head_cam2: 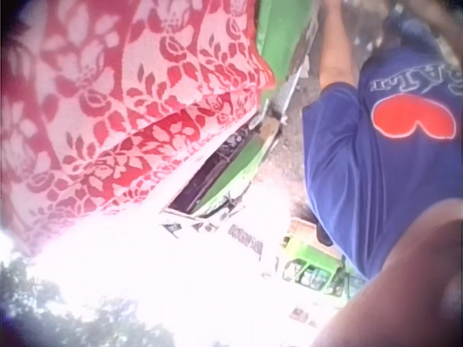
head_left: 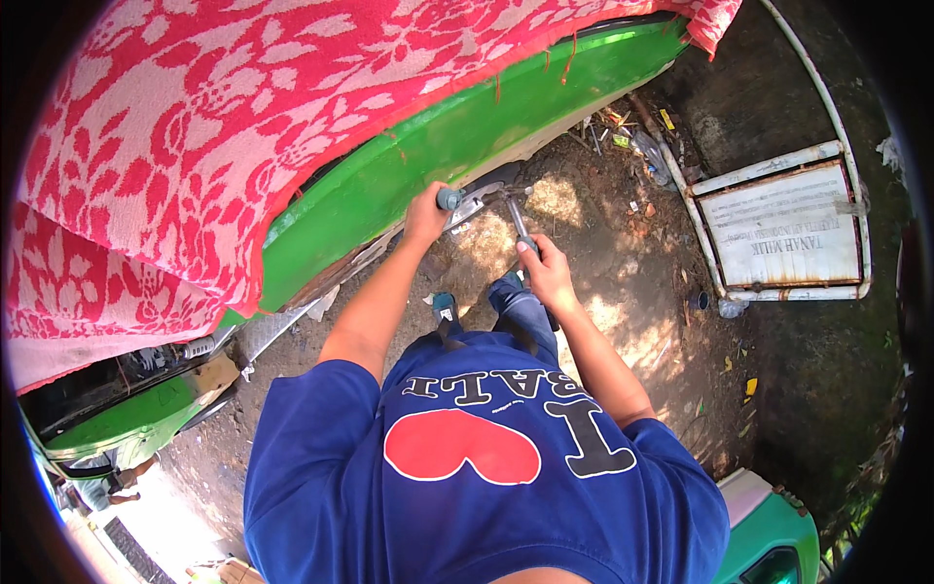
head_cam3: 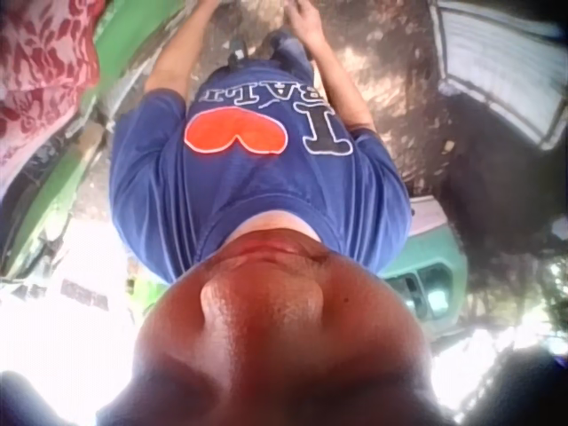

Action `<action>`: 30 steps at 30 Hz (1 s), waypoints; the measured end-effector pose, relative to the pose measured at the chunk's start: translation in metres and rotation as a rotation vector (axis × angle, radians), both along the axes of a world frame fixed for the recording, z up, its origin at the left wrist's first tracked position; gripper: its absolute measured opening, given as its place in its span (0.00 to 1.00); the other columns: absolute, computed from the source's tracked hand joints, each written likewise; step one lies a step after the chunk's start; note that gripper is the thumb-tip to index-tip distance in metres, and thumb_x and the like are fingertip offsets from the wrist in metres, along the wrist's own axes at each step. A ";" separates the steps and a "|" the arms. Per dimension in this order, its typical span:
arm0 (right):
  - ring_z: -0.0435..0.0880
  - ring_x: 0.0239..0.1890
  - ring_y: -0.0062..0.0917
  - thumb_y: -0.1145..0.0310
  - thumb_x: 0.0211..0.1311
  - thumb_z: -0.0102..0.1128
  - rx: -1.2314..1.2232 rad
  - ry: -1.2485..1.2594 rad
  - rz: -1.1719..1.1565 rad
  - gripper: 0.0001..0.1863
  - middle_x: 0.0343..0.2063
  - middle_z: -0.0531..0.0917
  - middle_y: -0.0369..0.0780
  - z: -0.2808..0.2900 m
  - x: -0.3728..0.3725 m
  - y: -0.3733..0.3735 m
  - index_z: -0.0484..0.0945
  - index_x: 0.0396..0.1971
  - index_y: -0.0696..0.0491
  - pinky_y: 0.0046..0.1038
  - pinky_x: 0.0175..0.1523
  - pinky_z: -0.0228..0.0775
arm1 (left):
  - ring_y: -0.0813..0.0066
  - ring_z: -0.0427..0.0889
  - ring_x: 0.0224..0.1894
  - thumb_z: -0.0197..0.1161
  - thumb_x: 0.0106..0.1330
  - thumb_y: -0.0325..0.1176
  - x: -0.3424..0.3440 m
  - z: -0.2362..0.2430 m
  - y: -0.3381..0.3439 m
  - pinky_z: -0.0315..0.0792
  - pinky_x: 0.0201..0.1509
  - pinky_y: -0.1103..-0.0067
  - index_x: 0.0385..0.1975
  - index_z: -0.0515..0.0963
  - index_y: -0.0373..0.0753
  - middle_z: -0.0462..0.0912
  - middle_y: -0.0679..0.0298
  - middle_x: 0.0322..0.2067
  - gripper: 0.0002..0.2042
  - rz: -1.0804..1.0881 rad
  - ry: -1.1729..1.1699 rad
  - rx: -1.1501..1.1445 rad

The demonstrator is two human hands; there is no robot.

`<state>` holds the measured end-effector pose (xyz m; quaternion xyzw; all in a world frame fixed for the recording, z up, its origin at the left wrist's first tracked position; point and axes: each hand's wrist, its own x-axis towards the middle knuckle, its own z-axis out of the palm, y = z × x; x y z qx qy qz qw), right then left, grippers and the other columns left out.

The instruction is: The person uses a hammer and a small metal tool to tap and adjust a green vehicle panel under a patterned cloth. They then pick up a spray can and a lighter, ignite the lighter, and hold the flame near the panel while holding the spray can.

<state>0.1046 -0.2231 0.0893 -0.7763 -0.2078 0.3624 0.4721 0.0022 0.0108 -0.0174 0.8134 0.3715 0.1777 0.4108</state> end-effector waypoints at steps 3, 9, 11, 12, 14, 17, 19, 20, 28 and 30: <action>0.74 0.25 0.16 0.64 0.67 0.60 0.083 -0.109 0.034 0.15 0.24 0.79 0.35 -0.009 -0.002 0.011 0.74 0.49 0.56 0.23 0.31 0.67 | 0.48 0.83 0.43 0.70 0.53 0.27 0.002 0.003 0.001 0.76 0.45 0.63 0.42 0.79 0.44 0.84 0.51 0.39 0.16 -0.022 0.006 0.001; 0.78 0.29 0.17 0.68 0.68 0.58 0.298 -0.237 0.010 0.21 0.32 0.82 0.38 0.009 -0.013 0.034 0.71 0.59 0.55 0.22 0.35 0.72 | 0.49 0.83 0.44 0.70 0.52 0.26 0.002 0.006 0.004 0.76 0.45 0.64 0.42 0.79 0.45 0.85 0.53 0.39 0.16 -0.028 -0.018 0.001; 0.81 0.32 0.22 0.68 0.68 0.58 0.379 -0.457 0.056 0.20 0.34 0.83 0.42 -0.005 -0.010 0.036 0.72 0.58 0.56 0.26 0.39 0.73 | 0.49 0.83 0.44 0.70 0.52 0.26 0.005 0.010 0.006 0.76 0.46 0.64 0.41 0.79 0.45 0.85 0.54 0.39 0.16 -0.015 -0.028 -0.029; 0.83 0.33 0.25 0.68 0.68 0.57 0.419 -0.567 0.080 0.20 0.35 0.84 0.44 -0.010 -0.008 0.036 0.72 0.58 0.57 0.27 0.41 0.74 | 0.49 0.83 0.44 0.69 0.52 0.26 0.007 0.012 0.005 0.76 0.46 0.64 0.41 0.79 0.45 0.85 0.54 0.39 0.15 -0.008 -0.034 -0.045; 0.85 0.39 0.37 0.66 0.67 0.58 0.136 -0.503 0.216 0.21 0.38 0.84 0.51 -0.014 -0.002 0.038 0.73 0.57 0.58 0.32 0.46 0.74 | 0.50 0.83 0.44 0.69 0.52 0.25 0.007 0.010 0.007 0.76 0.46 0.64 0.40 0.79 0.44 0.85 0.54 0.39 0.15 -0.033 -0.042 -0.031; 0.86 0.39 0.40 0.66 0.67 0.59 0.016 -0.378 0.149 0.21 0.34 0.84 0.52 -0.012 -0.006 0.034 0.75 0.56 0.59 0.33 0.45 0.74 | 0.50 0.83 0.45 0.68 0.52 0.25 0.001 0.006 0.004 0.76 0.45 0.64 0.40 0.79 0.44 0.85 0.54 0.39 0.14 -0.046 -0.044 -0.003; 0.86 0.38 0.34 0.66 0.67 0.59 -0.006 -0.241 0.074 0.21 0.34 0.85 0.50 -0.012 -0.003 0.035 0.75 0.56 0.59 0.30 0.45 0.74 | 0.50 0.83 0.45 0.68 0.53 0.25 0.000 0.003 0.010 0.77 0.45 0.64 0.39 0.79 0.45 0.85 0.53 0.39 0.13 -0.062 -0.050 -0.005; 0.86 0.37 0.30 0.66 0.67 0.59 -0.021 -0.173 0.031 0.21 0.34 0.85 0.49 -0.010 -0.003 0.034 0.75 0.56 0.59 0.29 0.44 0.74 | 0.50 0.83 0.44 0.68 0.53 0.25 -0.001 0.003 0.011 0.77 0.45 0.64 0.39 0.79 0.45 0.85 0.53 0.39 0.13 -0.064 -0.055 -0.008; 0.86 0.35 0.32 0.66 0.67 0.59 0.018 -0.381 0.241 0.19 0.32 0.85 0.49 -0.006 -0.007 0.034 0.76 0.54 0.59 0.30 0.43 0.74 | 0.49 0.83 0.44 0.68 0.54 0.26 0.002 0.006 0.006 0.77 0.44 0.63 0.39 0.79 0.44 0.85 0.53 0.40 0.13 -0.060 -0.057 -0.018; 0.86 0.33 0.35 0.64 0.67 0.60 0.076 -0.405 0.193 0.19 0.32 0.84 0.50 -0.007 -0.003 0.038 0.76 0.54 0.58 0.30 0.41 0.74 | 0.49 0.82 0.44 0.68 0.54 0.26 0.004 0.012 0.003 0.77 0.45 0.63 0.39 0.79 0.45 0.85 0.53 0.40 0.13 -0.054 -0.029 -0.014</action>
